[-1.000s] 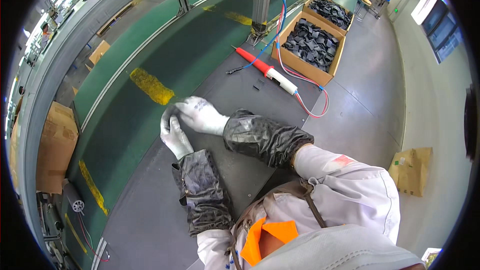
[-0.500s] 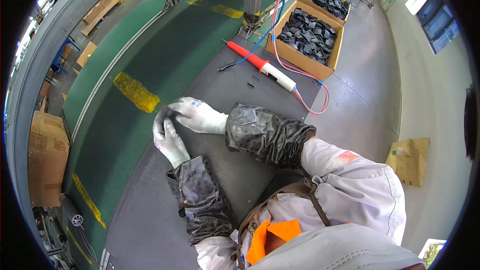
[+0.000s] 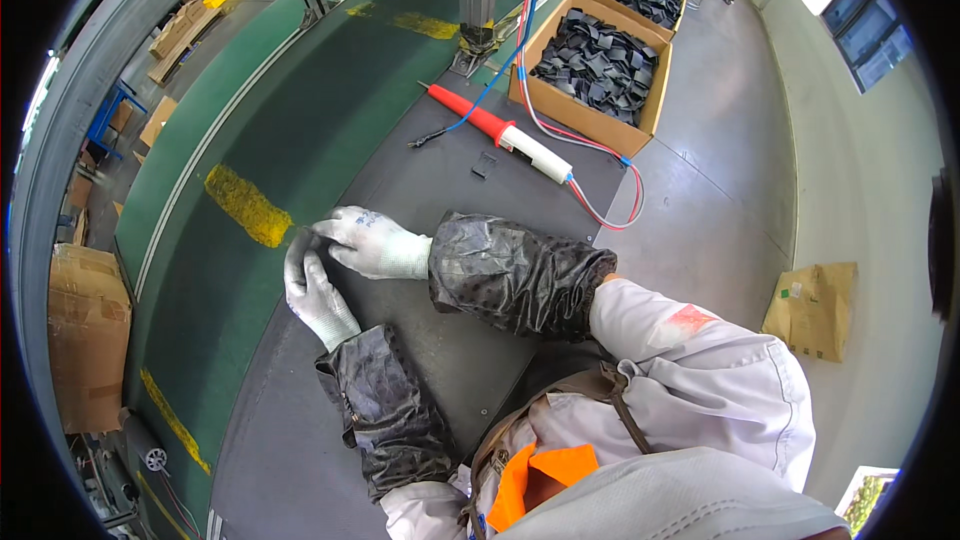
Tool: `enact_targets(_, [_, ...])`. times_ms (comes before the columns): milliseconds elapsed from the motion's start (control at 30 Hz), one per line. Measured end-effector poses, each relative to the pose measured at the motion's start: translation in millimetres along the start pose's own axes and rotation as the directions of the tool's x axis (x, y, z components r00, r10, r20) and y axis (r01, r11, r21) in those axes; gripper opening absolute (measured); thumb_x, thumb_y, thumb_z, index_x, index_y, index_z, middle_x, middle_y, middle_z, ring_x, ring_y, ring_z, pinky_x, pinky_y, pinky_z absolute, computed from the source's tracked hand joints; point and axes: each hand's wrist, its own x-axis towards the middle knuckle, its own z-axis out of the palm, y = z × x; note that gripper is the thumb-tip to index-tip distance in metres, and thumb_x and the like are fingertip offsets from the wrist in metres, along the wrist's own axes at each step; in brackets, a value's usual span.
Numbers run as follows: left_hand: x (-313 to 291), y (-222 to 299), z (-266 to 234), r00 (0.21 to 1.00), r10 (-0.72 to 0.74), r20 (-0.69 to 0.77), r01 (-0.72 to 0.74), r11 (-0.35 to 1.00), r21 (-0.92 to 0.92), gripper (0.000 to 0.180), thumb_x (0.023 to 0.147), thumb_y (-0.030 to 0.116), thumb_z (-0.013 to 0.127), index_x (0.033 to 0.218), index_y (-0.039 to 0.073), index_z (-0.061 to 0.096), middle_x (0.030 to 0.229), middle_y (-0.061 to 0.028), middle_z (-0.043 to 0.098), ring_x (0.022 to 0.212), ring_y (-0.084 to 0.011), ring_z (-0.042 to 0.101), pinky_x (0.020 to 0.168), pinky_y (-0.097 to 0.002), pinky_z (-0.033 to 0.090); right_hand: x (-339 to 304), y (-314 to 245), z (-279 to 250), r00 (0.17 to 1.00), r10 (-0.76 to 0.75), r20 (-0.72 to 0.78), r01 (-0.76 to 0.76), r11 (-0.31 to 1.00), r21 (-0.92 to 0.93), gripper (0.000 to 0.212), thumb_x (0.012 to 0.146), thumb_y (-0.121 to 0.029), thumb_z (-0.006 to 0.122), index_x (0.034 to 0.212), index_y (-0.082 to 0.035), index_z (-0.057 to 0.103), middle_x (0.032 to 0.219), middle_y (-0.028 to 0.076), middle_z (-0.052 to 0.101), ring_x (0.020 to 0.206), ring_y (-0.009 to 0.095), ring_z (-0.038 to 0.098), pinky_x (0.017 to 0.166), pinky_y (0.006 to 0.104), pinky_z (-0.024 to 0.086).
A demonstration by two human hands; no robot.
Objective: The worker inspects electric motors, tests connections with a probe, and organizes them into boxes on a manufacturing assembly line.
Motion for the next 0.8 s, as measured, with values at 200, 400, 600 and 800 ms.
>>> enact_targets(200, [1.9,1.0,1.0,1.0,0.013,0.013,-0.014,0.999,0.036,0.029,0.102,0.006,0.053,0.127,-0.006,0.062,0.124,-0.0126,0.067,0.112,-0.0187,0.063,0.104,-0.0324,0.048,0.4,2.9,2.7,0.998,-0.025,-0.066,0.025,1.0,0.007,0.037,0.091,-0.013,0.058,0.126,-0.003,0.062,0.11,0.019,0.063,0.109,0.038,0.06,0.096,0.0471,0.05])
enact_targets(400, [3.1,4.3,2.1,1.0,0.011,-0.007,-0.011,0.995,0.102,0.028,0.103,0.003,0.051,0.127,-0.005,0.062,0.125,-0.0133,0.067,0.113,-0.0196,0.064,0.103,-0.0325,0.05,1.5,1.6,3.2,0.998,-0.015,-0.065,0.015,1.0,-0.005,0.037,0.09,-0.013,0.058,0.126,-0.003,0.062,0.11,0.019,0.063,0.109,0.039,0.06,0.096,0.0473,0.05])
enact_targets(600, [5.1,4.4,2.4,1.0,-0.02,-0.018,0.021,0.998,0.058,0.029,0.101,0.006,0.054,0.126,-0.006,0.063,0.122,-0.012,0.068,0.111,-0.0183,0.063,0.103,-0.0321,0.048,3.2,1.0,2.6,0.997,-0.018,-0.069,0.019,1.0,0.007,0.037,0.09,-0.013,0.058,0.125,-0.003,0.062,0.11,0.019,0.063,0.109,0.039,0.06,0.096,0.0472,0.05])
enact_targets(800, [4.3,7.2,3.4,1.0,-0.001,-0.018,0.002,0.997,0.081,0.03,0.101,0.006,0.054,0.127,-0.006,0.063,0.121,-0.0121,0.068,0.111,-0.0183,0.064,0.103,-0.032,0.048,3.7,0.5,1.9,0.997,-0.018,-0.074,0.019,1.0,0.01,0.036,0.09,-0.013,0.058,0.125,-0.003,0.062,0.11,0.019,0.063,0.109,0.038,0.06,0.096,0.0472,0.05])
